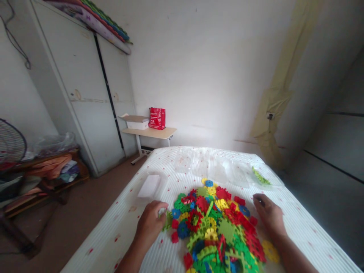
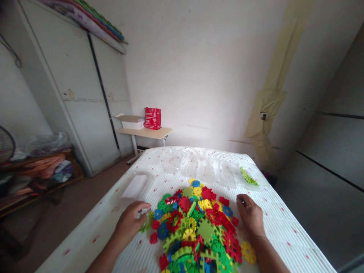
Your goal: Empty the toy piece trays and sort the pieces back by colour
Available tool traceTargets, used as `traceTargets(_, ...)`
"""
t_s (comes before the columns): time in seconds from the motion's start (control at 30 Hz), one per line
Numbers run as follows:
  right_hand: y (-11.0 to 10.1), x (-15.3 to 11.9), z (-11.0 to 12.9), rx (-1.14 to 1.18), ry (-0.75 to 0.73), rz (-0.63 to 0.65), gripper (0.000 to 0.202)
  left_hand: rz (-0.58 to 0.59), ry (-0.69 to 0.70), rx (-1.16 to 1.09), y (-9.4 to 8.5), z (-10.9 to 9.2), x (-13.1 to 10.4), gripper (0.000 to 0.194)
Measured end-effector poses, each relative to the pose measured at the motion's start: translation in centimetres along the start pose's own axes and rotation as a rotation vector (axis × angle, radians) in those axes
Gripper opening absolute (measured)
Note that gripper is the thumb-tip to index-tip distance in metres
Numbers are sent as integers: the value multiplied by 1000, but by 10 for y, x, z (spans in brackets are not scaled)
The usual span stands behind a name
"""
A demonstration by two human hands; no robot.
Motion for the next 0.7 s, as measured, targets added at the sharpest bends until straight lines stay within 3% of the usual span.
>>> traceTargets(0.23,12,0,-6,-30,24,68,38,173,16,145,15,-16,-11,37)
traceTargets(0.47,13,-1,-5,-34,51,103,36,206,-23,285,17,-15,-17,41)
traceTargets(0.57,12,-1,-5,-35,80,119,37,176,-63,211,15,-12,-14,41)
traceTargets(0.7,14,-1,-8,-35,91,115,38,84,-106,-108,4,-17,-9,26)
Point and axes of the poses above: each hand's wrist, its own x-axis towards the middle knuckle, its own y-axis out of the palm, z = x × y, the point moved 7 cm from there along x, towards the middle knuckle, and after that the axes turned 4 degrees about -x, right-handed, at the moved point
